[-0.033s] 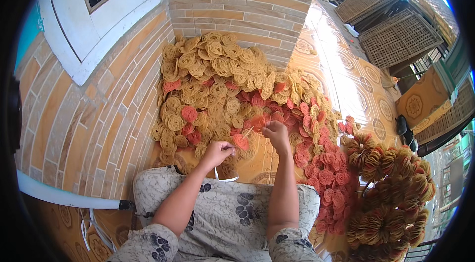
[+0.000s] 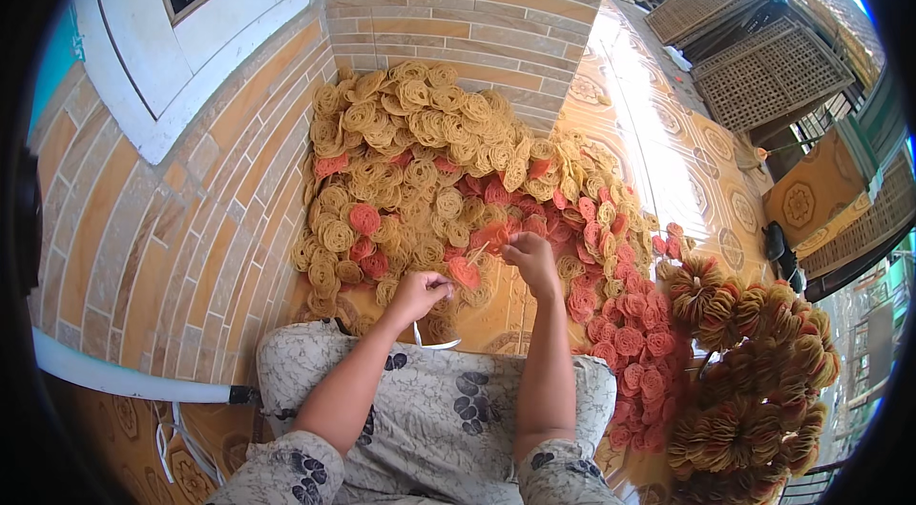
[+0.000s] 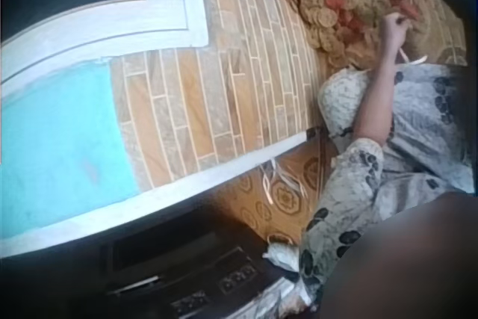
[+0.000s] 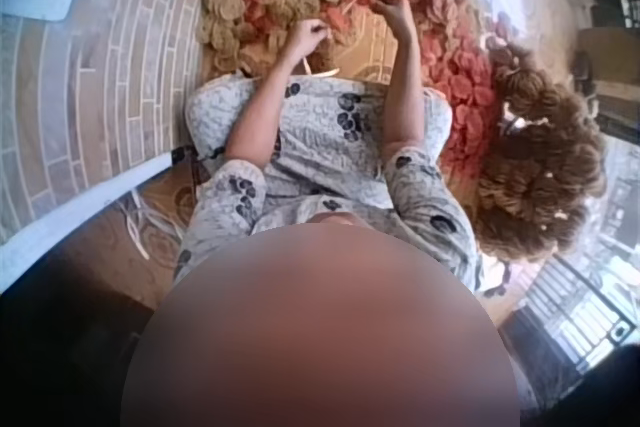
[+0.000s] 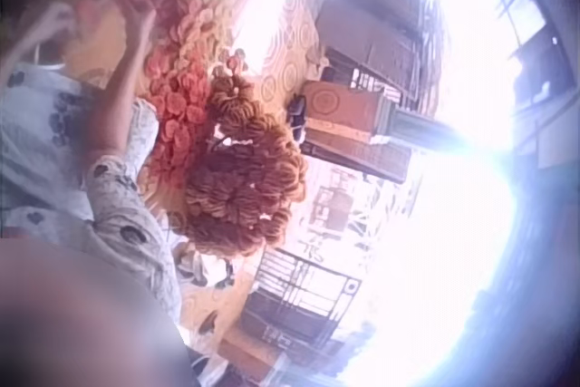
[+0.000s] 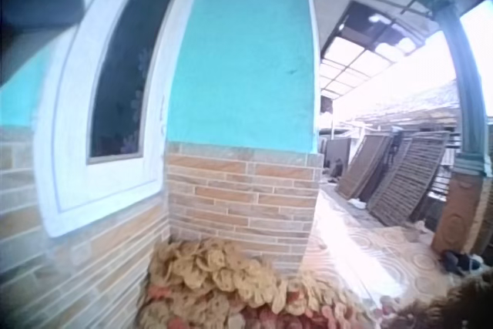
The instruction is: The person sits on a tiled floor and repeatedly picks up small circular craft pieces, threads them onto a thin stick, and places the assembled units into a growing pile. The person handles both yellow and red circular items and uses a thin stick to assemble them.
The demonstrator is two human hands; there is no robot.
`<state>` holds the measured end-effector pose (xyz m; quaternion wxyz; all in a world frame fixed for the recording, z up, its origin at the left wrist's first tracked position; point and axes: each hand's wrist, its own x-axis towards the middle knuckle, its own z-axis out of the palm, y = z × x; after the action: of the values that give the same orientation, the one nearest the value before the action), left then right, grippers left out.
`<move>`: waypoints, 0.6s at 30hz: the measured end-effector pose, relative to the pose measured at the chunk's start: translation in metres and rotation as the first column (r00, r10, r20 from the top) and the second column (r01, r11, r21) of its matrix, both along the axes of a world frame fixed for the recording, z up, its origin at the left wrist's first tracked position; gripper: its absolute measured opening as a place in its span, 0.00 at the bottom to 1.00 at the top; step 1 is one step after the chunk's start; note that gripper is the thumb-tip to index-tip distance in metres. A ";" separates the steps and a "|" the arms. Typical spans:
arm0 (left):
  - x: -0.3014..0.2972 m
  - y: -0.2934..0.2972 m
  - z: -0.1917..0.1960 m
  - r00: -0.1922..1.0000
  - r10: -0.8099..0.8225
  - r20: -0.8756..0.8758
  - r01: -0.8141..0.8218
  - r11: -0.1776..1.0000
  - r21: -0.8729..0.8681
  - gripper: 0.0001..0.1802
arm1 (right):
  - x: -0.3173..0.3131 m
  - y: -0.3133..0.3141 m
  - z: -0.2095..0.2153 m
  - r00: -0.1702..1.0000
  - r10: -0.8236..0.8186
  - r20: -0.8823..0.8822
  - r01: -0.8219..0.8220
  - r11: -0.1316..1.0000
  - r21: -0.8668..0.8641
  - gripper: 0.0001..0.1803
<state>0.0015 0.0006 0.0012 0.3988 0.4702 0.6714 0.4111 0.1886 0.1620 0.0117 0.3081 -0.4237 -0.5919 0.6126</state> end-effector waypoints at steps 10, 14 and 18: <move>-0.009 0.000 -0.007 1.000 0.000 -0.011 0.000 1.000 -0.021 0.10 | -0.017 -0.009 0.012 0.998 0.047 -0.040 -0.047 0.999 0.011 0.07; -0.005 0.001 -0.005 1.000 0.017 0.022 -0.018 0.999 0.037 0.10 | -0.015 -0.007 0.012 0.999 0.053 -0.011 -0.053 0.997 0.055 0.07; -0.005 0.000 -0.005 1.000 0.011 -0.011 -0.011 0.999 0.037 0.10 | -0.016 -0.009 0.015 0.998 0.053 0.023 -0.055 0.996 0.072 0.07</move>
<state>-0.0039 0.0011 -0.0035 0.3840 0.4763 0.6685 0.4228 0.1722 0.1533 0.0269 0.3003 -0.4027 -0.6281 0.5943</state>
